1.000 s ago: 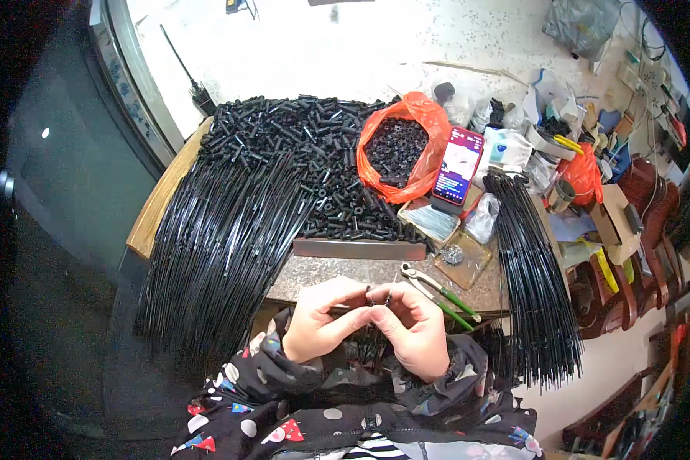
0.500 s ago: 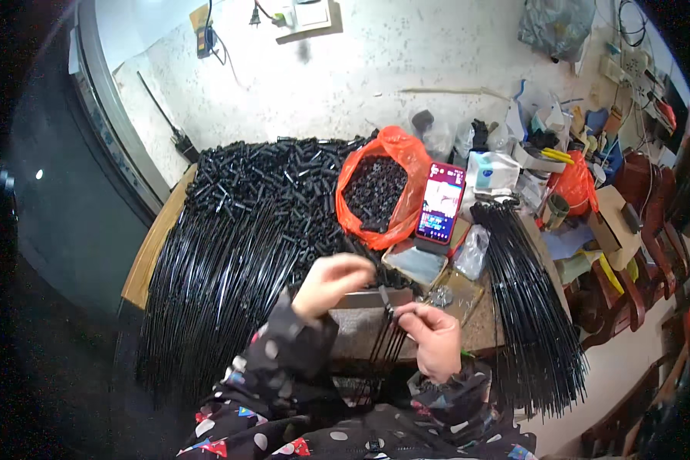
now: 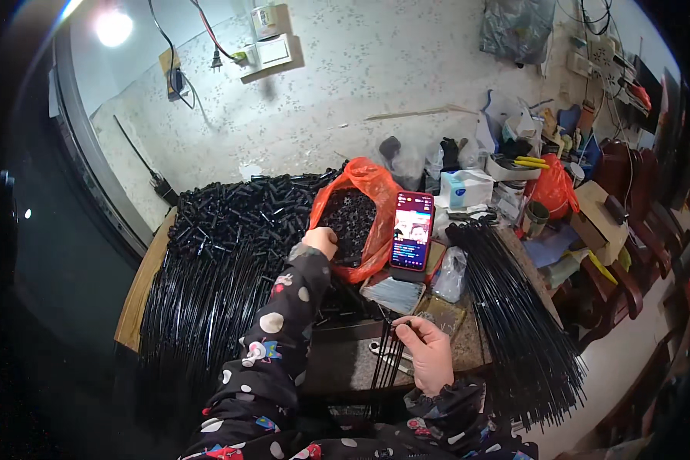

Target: Assembling wire bundles by inserting individual wires into black protective tubing and using pliers to secure components.

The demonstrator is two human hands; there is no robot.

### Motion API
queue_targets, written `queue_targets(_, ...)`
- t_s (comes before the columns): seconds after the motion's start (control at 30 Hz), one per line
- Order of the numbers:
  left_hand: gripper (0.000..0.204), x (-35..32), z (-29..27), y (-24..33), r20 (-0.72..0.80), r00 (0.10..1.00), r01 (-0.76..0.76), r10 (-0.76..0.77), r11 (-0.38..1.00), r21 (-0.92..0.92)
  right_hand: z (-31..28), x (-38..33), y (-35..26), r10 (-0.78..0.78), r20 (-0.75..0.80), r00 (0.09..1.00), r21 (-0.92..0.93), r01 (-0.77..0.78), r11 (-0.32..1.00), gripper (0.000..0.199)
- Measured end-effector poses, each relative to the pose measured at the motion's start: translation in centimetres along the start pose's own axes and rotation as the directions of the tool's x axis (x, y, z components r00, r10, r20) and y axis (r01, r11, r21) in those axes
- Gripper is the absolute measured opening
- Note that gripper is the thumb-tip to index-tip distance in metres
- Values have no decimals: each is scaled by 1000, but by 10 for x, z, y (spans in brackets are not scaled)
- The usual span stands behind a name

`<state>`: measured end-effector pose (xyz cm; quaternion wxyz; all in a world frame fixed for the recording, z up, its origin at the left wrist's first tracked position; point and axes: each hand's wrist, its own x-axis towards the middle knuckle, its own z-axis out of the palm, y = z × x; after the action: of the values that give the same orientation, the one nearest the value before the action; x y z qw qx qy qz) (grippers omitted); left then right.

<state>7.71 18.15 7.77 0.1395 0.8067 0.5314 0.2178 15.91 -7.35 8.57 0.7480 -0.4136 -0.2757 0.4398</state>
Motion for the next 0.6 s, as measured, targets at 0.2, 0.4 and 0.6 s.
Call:
queue_targets(0.2, 15, -45, -15, -15, 48, 998, 47, 37, 35, -998, -3, 0, -3, 66, -19, 998, 113, -63, 992, 9)
queue_targets(0.4, 24, -152, -35, 23, 189, 926, 295, 326, -315, -902, 25, -14, -5, 32, 226, 974, 69, -48, 996, 9)
queue_targets(0.6, 19, -190, -63, 32, 0, 909, 148, 416, -323, -935, 49, -38, -9, 20, 341, 940, 3, -22, 1000, 10)
